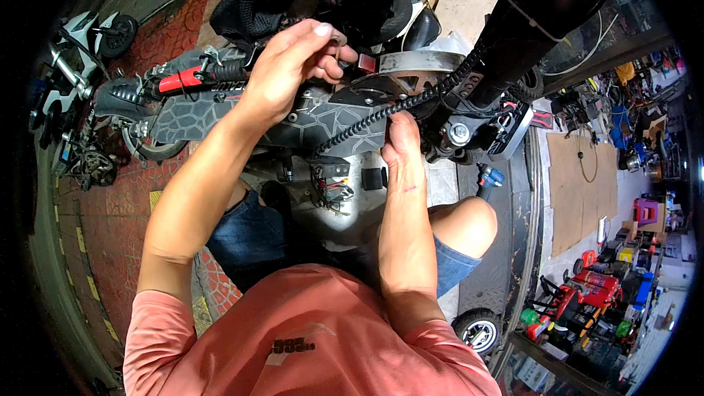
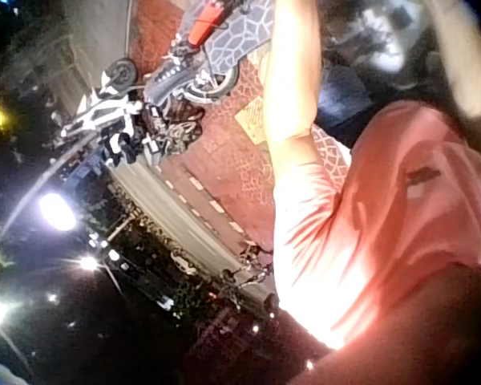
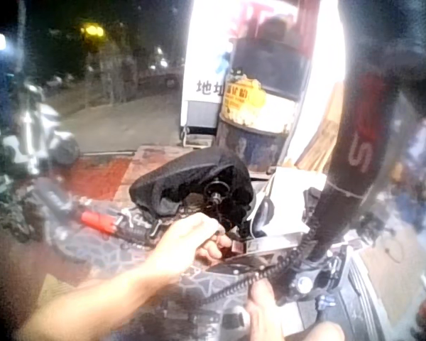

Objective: The person is repairing an electric scooter in a workshop. They use a screwdriver to tighten screws on the rear wheel assembly and the central body panel while sitting on the floor.

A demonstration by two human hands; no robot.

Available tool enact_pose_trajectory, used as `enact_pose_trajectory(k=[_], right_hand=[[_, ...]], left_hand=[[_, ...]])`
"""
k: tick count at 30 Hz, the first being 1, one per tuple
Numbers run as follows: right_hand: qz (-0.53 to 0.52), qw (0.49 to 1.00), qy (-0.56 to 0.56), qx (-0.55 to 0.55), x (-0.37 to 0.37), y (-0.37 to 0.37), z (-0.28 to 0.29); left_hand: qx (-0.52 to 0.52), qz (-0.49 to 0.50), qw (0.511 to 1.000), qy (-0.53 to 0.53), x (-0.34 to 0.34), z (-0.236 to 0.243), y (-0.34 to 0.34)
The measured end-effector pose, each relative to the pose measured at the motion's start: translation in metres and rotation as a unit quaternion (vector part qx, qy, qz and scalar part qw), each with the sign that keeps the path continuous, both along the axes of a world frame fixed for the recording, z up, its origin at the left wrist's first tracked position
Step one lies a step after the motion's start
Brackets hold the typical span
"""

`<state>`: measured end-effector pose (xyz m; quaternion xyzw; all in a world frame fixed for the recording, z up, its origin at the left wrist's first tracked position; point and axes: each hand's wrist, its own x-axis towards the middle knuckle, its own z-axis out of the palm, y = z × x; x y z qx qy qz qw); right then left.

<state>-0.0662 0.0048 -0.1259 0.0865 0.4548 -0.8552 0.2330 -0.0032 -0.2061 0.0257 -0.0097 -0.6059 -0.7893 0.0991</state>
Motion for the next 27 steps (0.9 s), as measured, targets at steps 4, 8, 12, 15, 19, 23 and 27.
enact_pose_trajectory(k=[4,8,12,15,19,23,27], right_hand=[[-0.007,1.000,-0.003,-0.002,0.002,-0.001,0.002],[0.020,0.999,-0.016,-0.022,-0.005,0.005,-0.010],[0.022,1.000,-0.005,-0.012,-0.008,0.010,-0.018],[0.021,1.000,-0.004,-0.002,-0.002,0.006,-0.006],[0.043,0.999,-0.024,-0.009,-0.002,0.004,0.003],[0.033,0.999,-0.021,-0.025,-0.008,0.011,-0.013],[0.025,0.999,-0.023,-0.026,-0.004,0.005,-0.004]], left_hand=[[0.096,-0.062,0.993,0.024,0.012,-0.015,-0.013],[0.110,-0.081,0.988,-0.074,0.005,-0.004,-0.028],[0.018,-0.037,0.997,-0.070,-0.006,0.006,-0.005],[-0.080,0.056,0.995,0.013,-0.004,-0.006,0.013],[-0.088,0.047,0.993,0.060,0.003,-0.012,0.006],[-0.179,0.031,0.972,0.148,0.002,-0.011,0.000],[-0.256,0.045,0.946,0.196,0.001,-0.012,-0.005]])
